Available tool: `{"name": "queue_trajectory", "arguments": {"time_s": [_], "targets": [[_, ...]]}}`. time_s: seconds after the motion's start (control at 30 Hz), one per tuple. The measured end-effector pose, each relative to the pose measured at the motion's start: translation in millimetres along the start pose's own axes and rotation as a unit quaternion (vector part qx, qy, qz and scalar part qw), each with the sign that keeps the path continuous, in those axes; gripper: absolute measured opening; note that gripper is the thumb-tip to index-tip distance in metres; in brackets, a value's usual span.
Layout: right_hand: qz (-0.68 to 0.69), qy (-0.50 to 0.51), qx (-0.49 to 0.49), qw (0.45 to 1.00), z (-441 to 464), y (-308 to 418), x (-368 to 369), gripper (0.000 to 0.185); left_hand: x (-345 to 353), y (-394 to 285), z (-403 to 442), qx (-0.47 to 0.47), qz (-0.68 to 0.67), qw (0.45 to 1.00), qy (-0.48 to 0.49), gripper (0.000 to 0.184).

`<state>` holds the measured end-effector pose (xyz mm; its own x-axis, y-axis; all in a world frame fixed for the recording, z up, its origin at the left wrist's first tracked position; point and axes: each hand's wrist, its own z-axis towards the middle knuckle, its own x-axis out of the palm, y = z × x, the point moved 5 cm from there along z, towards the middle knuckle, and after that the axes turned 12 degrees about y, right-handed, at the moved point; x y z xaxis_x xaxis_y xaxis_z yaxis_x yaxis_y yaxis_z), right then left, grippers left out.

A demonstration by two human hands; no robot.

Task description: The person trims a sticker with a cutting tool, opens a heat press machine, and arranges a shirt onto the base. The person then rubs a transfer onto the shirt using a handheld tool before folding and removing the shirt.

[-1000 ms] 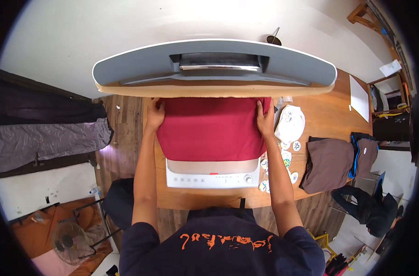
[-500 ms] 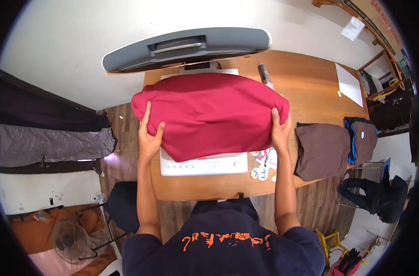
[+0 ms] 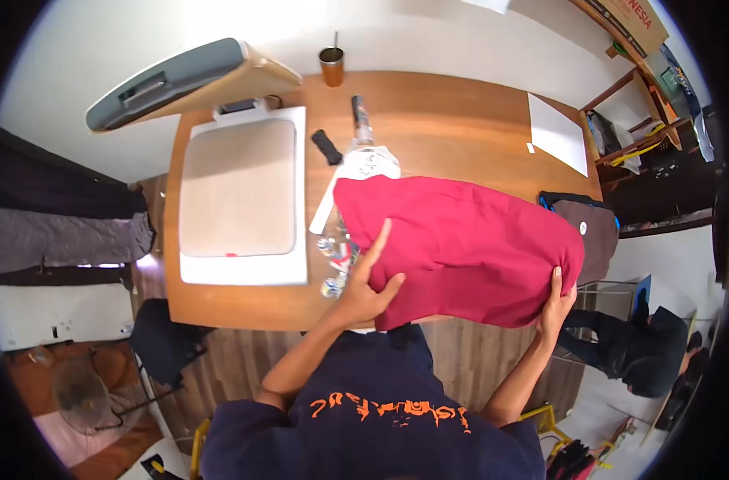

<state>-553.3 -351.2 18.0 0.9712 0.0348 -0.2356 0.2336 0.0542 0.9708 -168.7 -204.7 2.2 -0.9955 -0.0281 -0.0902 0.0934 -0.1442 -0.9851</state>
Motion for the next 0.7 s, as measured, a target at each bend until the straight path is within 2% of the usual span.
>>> {"name": "queue_trajectory", "arguments": {"time_s": [0.13,0.23,0.33,0.4,0.5,0.57,0.6,0.7], "targets": [[-0.039,0.028,0.006,0.999,32.6,-37.3,-81.6,0.043,100.2,37.8,28.3,-0.036,-0.031,0.999,0.016,0.085],[-0.012,0.053,0.045,0.998,59.3,-62.7,-109.8,0.046,134.9,52.2,36.8,-0.046,-0.018,0.999,0.019,0.086],[0.028,0.077,0.059,0.995,100.8,-116.0,-127.0,0.048,150.1,87.1,54.9,-0.088,-0.088,0.992,0.005,0.087],[-0.025,0.106,0.042,0.993,134.4,-158.9,-131.9,0.048,158.7,129.1,71.6,-0.103,-0.02,0.994,0.016,0.092],[-0.169,0.125,-0.057,0.976,163.8,-228.6,-131.5,0.052,174.6,193.8,84.5,-0.127,0.153,0.979,0.03,0.095],[-0.253,0.12,-0.105,0.954,171.1,-297.2,-144.2,0.055,187.6,213.9,84.0,-0.17,0.218,0.961,-0.021,0.096],[-0.278,0.117,-0.094,0.949,163.8,-294.0,-141.1,0.057,191.8,215.7,85.5,-0.19,0.249,0.948,-0.048,0.096],[-0.359,0.113,-0.059,0.924,109.6,-296.7,-128.3,0.064,211.3,217.6,80.5,-0.235,0.259,0.936,-0.033,0.094]]}}
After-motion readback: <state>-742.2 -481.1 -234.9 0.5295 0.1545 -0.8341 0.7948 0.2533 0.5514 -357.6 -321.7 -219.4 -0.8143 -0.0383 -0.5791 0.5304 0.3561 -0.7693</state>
